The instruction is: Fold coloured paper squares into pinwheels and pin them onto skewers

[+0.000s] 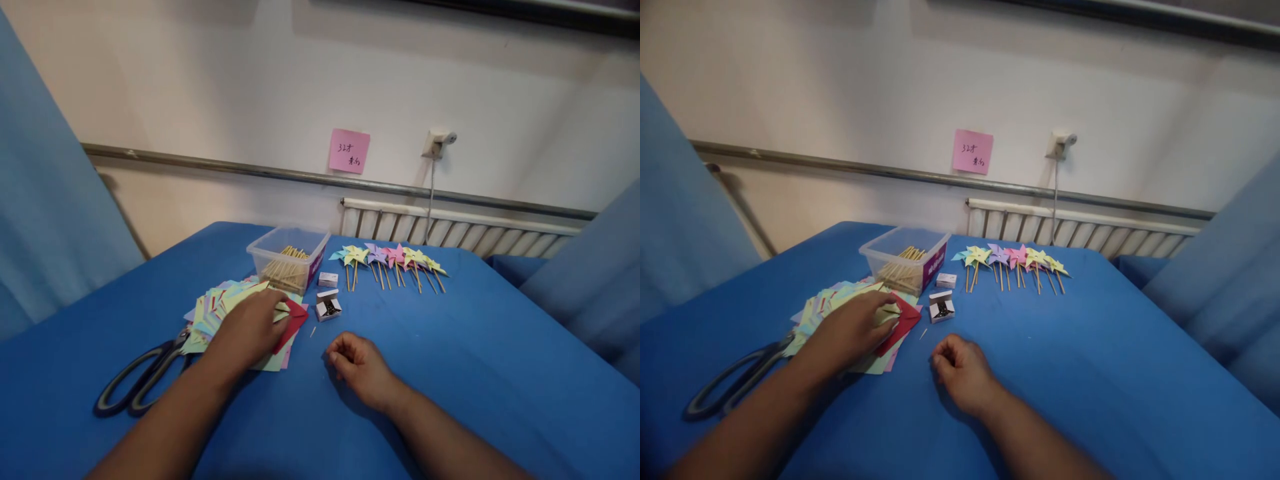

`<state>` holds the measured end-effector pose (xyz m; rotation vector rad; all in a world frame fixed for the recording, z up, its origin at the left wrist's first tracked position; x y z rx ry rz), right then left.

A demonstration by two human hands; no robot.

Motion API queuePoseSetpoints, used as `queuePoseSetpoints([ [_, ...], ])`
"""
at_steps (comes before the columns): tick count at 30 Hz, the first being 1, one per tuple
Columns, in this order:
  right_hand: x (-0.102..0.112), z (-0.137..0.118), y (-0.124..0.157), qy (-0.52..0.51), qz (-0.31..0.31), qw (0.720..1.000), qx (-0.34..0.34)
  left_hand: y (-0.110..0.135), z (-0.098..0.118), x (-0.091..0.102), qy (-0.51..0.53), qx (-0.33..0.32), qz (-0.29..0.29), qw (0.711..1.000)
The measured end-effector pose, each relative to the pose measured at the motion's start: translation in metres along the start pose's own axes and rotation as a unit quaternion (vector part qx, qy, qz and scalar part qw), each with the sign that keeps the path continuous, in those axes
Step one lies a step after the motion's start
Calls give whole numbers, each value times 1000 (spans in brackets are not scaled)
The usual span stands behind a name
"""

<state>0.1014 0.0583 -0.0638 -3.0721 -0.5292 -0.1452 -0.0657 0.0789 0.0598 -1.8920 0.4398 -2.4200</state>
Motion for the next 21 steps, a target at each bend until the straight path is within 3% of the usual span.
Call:
queuePoseSetpoints([
  [6,1,-1,1,13,8,1000,17,-4,-29,-7,-125,23,-31,991],
  [21,3,-7,3,43,20,998,35,-3,-24,-14,-134,11,-49,990],
])
Point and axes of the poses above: each hand's wrist, its own y-axis away from the middle knuckle, its own x-axis out of the back of the hand, z = x × y, the point moved 9 cm from there along -y, towards the middle knuckle, and after that the axes turned 3 degrees about -y, right-handed, at the moved point
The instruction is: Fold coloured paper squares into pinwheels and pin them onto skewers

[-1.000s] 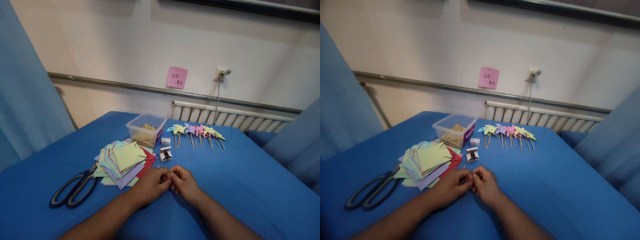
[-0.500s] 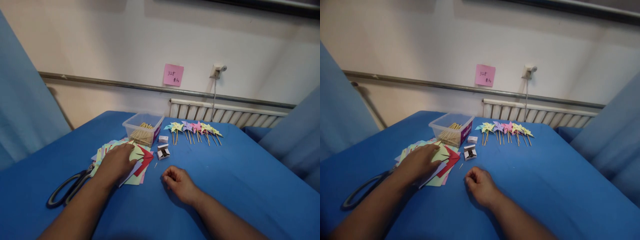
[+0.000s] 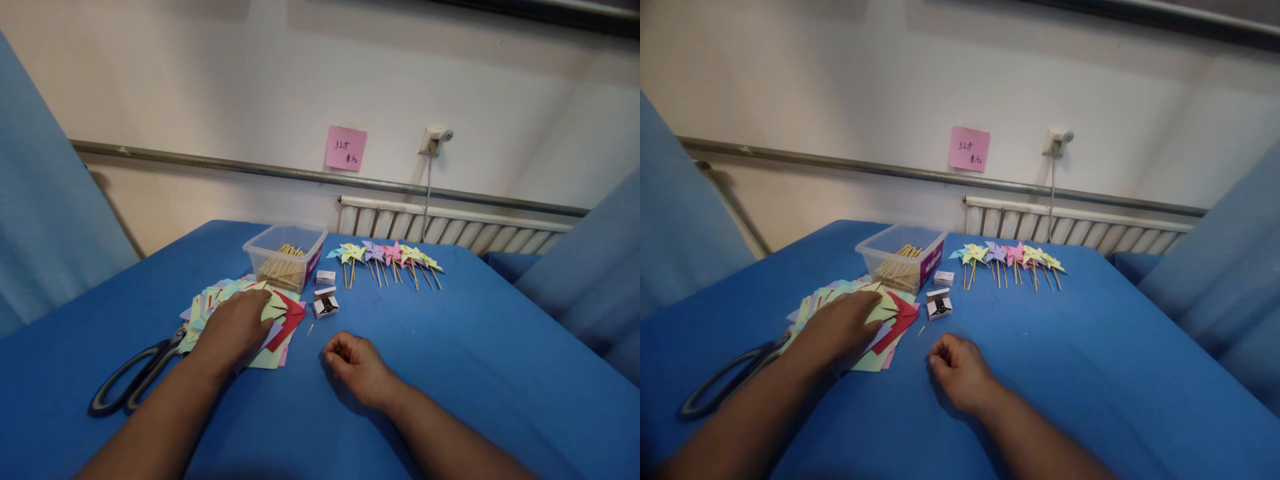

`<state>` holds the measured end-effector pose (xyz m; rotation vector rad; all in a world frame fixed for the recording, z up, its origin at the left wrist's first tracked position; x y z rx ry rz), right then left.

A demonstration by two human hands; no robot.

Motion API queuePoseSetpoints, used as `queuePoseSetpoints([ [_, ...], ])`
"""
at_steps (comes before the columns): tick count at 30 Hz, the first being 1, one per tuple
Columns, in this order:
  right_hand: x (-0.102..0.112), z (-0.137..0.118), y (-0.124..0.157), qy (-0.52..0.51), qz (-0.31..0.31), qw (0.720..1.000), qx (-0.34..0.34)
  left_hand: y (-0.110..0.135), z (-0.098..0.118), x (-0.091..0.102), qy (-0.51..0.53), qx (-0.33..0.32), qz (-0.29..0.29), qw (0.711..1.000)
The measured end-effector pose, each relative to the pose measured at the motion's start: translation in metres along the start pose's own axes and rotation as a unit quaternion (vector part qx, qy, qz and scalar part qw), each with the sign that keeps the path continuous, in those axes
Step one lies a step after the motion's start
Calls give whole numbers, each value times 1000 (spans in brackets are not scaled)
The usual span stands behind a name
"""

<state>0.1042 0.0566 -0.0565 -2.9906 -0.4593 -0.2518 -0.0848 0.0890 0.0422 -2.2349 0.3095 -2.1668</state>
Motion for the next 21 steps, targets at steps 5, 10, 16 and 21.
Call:
queuePoseSetpoints([
  [5,-1,-3,1,5,-9,1000,2,1,-2,-2,6,15,-7,1000],
  [10,-1,-6,3,20,-13,1000,1,1,-2,-1,6,21,-10,1000],
  [16,0,-7,3,20,-12,1000,6,0,-6,-3,25,41,-23,999],
  [21,0,-9,4,28,-13,999,8,-1,-8,-3,26,51,-26,998],
])
Point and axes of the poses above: each hand's wrist, its own y-axis away from the middle knuckle, its own x-axis out of the back of the hand, z = x × y, the point moved 9 cm from there along -y, towards the middle knuckle, and after that the axes turned 3 degrees about -y, right-handed, at the moved point
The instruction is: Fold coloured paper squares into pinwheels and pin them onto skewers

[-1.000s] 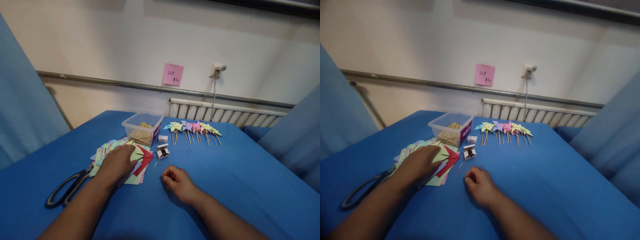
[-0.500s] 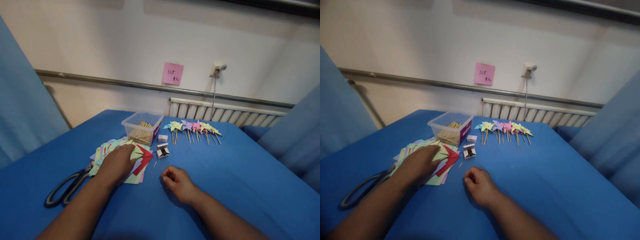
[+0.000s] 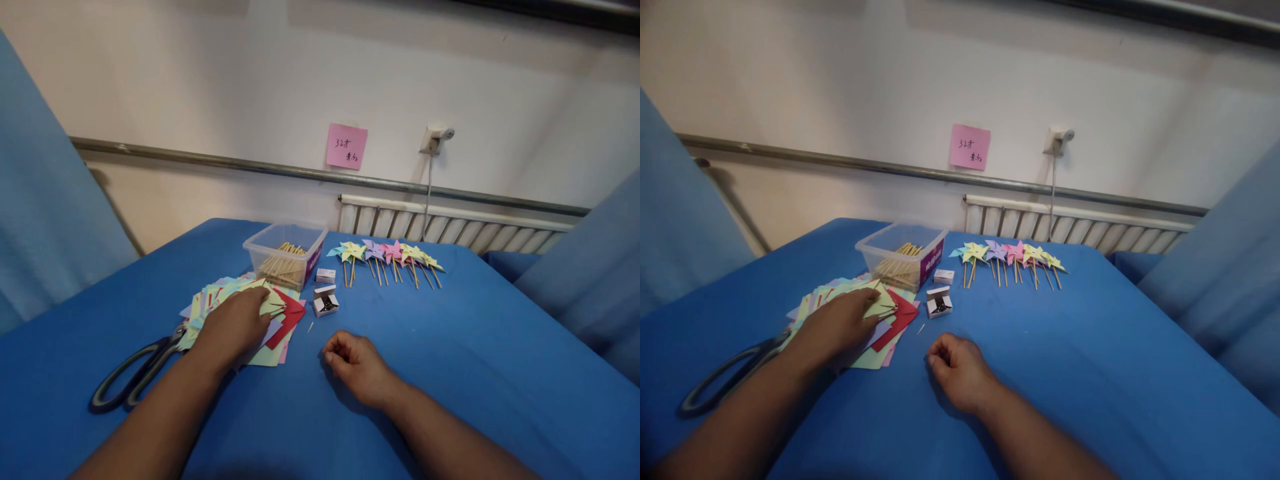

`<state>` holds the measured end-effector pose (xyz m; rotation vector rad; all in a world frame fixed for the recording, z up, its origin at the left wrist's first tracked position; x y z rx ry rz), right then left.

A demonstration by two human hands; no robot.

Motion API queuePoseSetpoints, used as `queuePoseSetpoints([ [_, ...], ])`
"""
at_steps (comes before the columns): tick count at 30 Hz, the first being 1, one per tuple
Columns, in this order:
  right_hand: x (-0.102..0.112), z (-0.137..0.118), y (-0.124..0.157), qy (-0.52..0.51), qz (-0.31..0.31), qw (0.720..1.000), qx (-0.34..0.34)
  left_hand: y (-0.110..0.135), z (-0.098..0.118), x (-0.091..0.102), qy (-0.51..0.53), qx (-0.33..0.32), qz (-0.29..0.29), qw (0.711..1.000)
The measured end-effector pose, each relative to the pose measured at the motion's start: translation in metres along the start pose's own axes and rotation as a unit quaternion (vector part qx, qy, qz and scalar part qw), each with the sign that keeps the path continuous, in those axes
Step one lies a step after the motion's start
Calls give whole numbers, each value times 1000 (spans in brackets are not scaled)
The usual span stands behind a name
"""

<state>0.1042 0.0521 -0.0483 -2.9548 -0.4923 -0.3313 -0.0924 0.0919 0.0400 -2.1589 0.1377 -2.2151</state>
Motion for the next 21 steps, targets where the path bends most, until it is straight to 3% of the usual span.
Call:
queuePoseSetpoints([
  [8,0,0,0,-14,0,1000,-2,0,-5,4,7,26,13,1000],
  [12,0,-1,0,-15,1,1000,-4,0,-7,15,-1,42,44,998],
  [17,-1,-1,0,-6,-3,1000,-6,12,-8,47,64,82,150,983],
  [21,-1,-3,0,9,-2,1000,6,31,-20,64,237,136,281,920],
])
Point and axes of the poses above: each hand's wrist, its own y-axis away from the middle knuckle, its own x-axis out of the back of the hand, z = x × y, the point moved 9 cm from there along -y, towards the middle knuckle, and after that the axes turned 3 degrees about -y, right-handed, at the moved point
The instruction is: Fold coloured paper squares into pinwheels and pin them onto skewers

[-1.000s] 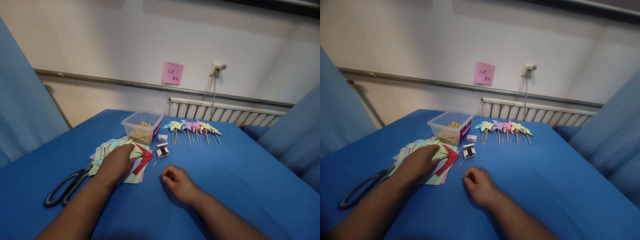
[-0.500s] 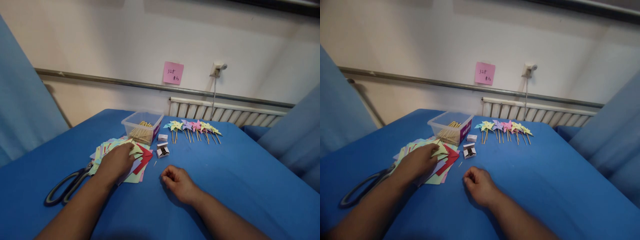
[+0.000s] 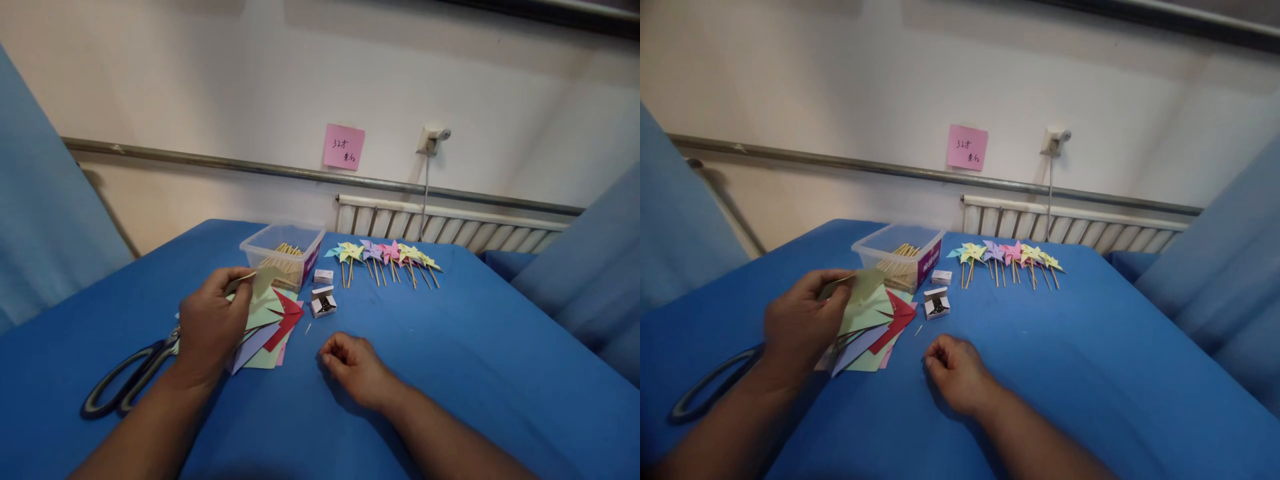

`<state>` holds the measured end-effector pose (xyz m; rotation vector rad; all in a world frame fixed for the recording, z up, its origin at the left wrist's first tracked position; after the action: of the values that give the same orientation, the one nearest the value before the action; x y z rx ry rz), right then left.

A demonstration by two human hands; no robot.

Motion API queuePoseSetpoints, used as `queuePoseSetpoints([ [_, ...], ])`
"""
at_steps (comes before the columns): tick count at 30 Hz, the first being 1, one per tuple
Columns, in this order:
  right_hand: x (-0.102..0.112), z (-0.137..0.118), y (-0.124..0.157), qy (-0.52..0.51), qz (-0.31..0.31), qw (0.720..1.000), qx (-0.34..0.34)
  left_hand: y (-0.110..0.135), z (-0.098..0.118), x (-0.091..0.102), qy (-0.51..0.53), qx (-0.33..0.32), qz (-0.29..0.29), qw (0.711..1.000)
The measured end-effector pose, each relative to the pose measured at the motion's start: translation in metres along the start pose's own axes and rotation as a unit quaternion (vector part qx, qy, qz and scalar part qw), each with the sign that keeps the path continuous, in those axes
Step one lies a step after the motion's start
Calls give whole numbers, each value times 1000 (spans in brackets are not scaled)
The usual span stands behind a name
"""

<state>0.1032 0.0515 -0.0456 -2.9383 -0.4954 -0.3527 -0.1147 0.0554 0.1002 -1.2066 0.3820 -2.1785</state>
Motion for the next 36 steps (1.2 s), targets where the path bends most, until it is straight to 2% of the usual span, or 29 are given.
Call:
queuePoseSetpoints([
  [2,0,-2,0,-2,1,1000,3,4,-9,-5,128,62,0,990],
  [4,1,-3,0,-32,0,999,-1,12,-12,-27,262,113,-64,956],
  [6,1,-4,0,-90,-7,996,-12,25,-2,-53,368,139,-158,906],
  [8,1,-4,-1,-158,-16,987,-22,41,12,-74,424,157,-239,859],
  [11,3,-5,-4,-252,-13,967,-22,66,30,-95,458,178,-332,805],
  [14,8,-1,-8,-333,25,942,-25,82,39,-107,484,187,-386,763],
  [16,11,4,-10,-370,52,927,-35,87,40,-111,493,192,-405,746],
  [18,12,8,-11,-377,68,922,-44,88,37,-114,481,198,-409,750],
  [23,14,6,-11,-372,77,924,-39,79,23,-111,404,201,-370,812],
  [25,14,4,-10,-381,78,921,-39,77,22,-111,386,191,-366,825],
  [31,15,-2,-8,-362,85,927,-51,72,18,-111,360,160,-359,846],
  [36,18,-1,-8,-325,88,940,-43,71,21,-107,373,158,-349,845],
])
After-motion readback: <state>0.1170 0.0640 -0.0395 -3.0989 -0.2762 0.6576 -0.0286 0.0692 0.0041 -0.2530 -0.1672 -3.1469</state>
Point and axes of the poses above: each hand's wrist, its own y-axis away from the middle knuckle, its own x-axis out of the back of the hand, z = x × y, the point moved 9 cm from there along -y, towards the middle knuckle, and after that the axes turned 3 degrees about -y, right-handed, at the moved point
